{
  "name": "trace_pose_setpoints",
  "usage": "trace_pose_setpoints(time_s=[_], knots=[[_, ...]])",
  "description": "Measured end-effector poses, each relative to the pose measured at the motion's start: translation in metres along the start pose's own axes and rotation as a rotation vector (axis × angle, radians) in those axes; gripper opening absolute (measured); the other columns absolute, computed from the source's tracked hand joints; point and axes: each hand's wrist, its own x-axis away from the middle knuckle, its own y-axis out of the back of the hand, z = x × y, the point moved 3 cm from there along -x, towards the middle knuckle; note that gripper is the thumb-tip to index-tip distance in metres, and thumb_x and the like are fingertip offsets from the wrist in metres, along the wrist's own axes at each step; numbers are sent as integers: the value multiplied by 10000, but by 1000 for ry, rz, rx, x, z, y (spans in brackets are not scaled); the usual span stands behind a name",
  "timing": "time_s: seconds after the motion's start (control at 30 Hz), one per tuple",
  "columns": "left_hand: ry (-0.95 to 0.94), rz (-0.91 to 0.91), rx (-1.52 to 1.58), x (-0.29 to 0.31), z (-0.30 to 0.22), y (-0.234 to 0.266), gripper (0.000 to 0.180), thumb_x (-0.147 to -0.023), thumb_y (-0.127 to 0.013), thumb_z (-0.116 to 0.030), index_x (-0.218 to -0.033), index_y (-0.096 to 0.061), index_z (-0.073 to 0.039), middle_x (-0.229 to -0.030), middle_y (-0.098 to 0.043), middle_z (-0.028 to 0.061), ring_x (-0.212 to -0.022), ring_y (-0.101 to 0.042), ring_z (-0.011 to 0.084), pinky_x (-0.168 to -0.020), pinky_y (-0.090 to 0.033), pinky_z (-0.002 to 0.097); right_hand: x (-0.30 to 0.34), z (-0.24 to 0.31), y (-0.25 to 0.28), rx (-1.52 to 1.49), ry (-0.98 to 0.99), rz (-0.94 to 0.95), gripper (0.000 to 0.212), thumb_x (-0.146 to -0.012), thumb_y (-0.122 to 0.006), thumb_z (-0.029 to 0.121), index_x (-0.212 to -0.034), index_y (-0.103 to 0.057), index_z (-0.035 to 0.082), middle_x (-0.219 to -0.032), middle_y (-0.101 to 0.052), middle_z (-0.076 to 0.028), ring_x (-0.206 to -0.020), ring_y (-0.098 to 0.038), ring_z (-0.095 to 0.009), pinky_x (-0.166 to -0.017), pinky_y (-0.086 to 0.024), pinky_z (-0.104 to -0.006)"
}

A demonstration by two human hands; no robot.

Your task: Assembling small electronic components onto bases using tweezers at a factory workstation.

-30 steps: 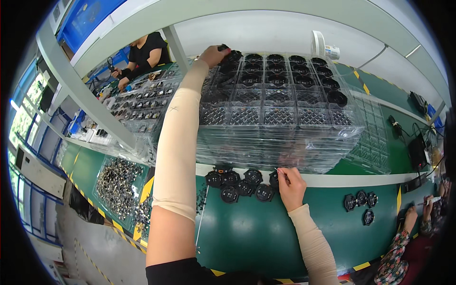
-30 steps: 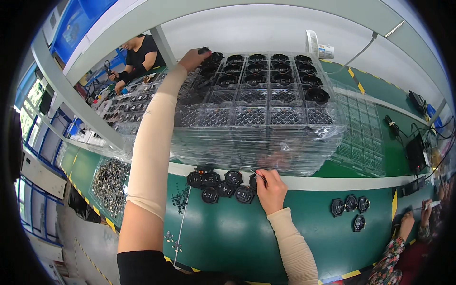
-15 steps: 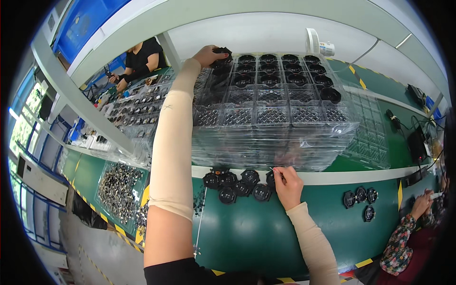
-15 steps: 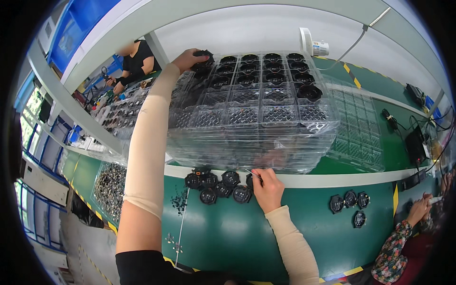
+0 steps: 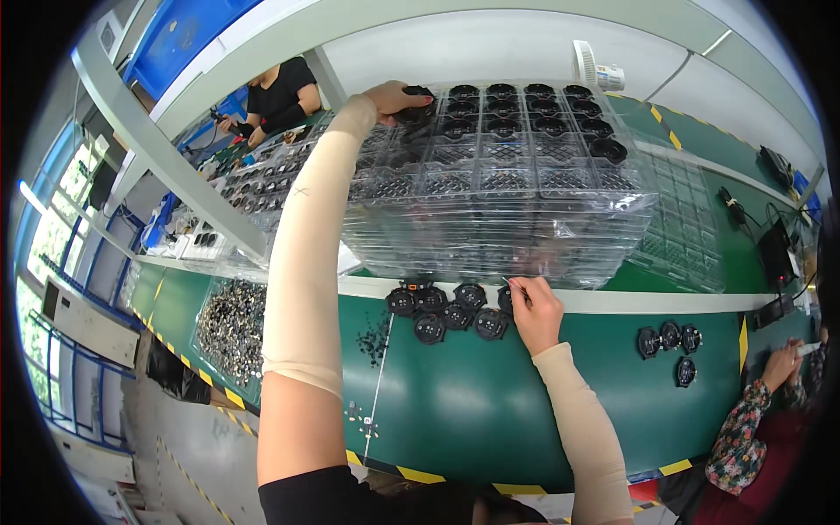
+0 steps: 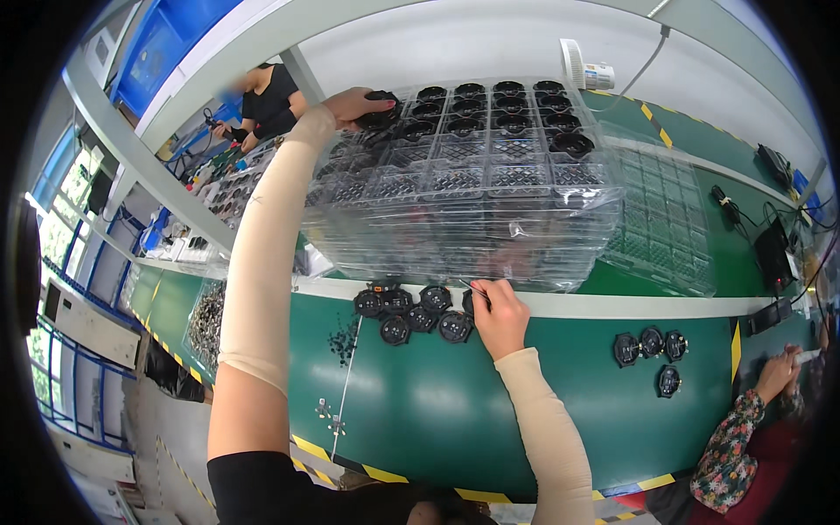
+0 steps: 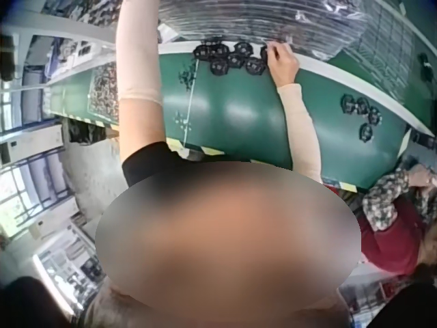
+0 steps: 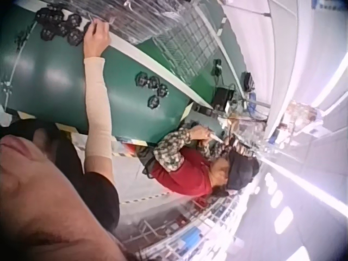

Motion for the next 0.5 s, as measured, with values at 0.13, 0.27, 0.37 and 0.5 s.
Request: trace_pose_setpoints(time_s=[0.13, 0.27, 0.37, 0.5], knots=[[-101, 52, 254, 10, -5, -14, 632, -789, -722, -522, -1177, -574, -46, -911, -613, 18, -646, -540, 87, -500, -452, 203, 1, -2, 2, 29, 30, -10, 66, -805, -681, 68, -868, -664, 62, -762, -608, -63, -583, -602, -263, -523, -469, -348], [-132, 33, 278, 12, -1, -21, 618, -774, -768, -457, -1185, -577, -37, -944, -626, 25, -679, -569, 102, -499, -439, 207, 4, -1, 4, 26, 53, -25, 61, -805, -680, 68, -862, -660, 68, -755, -603, -59, -578, -598, -262, -517, -464, -349], [-186, -6, 426, 17, 9, -21, 641, -762, -784, -434, -1203, -572, -20, -1014, -643, 38, -743, -608, 120, -526, -454, 222, 6, -1, 4, 11, 47, -32, 59, -805, -682, 71, -860, -659, 72, -757, -606, -56, -581, -601, -264, -518, -465, -351], [-367, -167, 751, 39, 31, 18, 519, -792, -784, -283, -1168, -602, 24, -1037, -674, 76, -876, -649, 136, -748, -507, 261, 6, 2, -1, -1, 32, -37, 52, -815, -679, 90, -865, -665, 84, -769, -610, -59, -608, -614, -277, -537, -475, -362]])
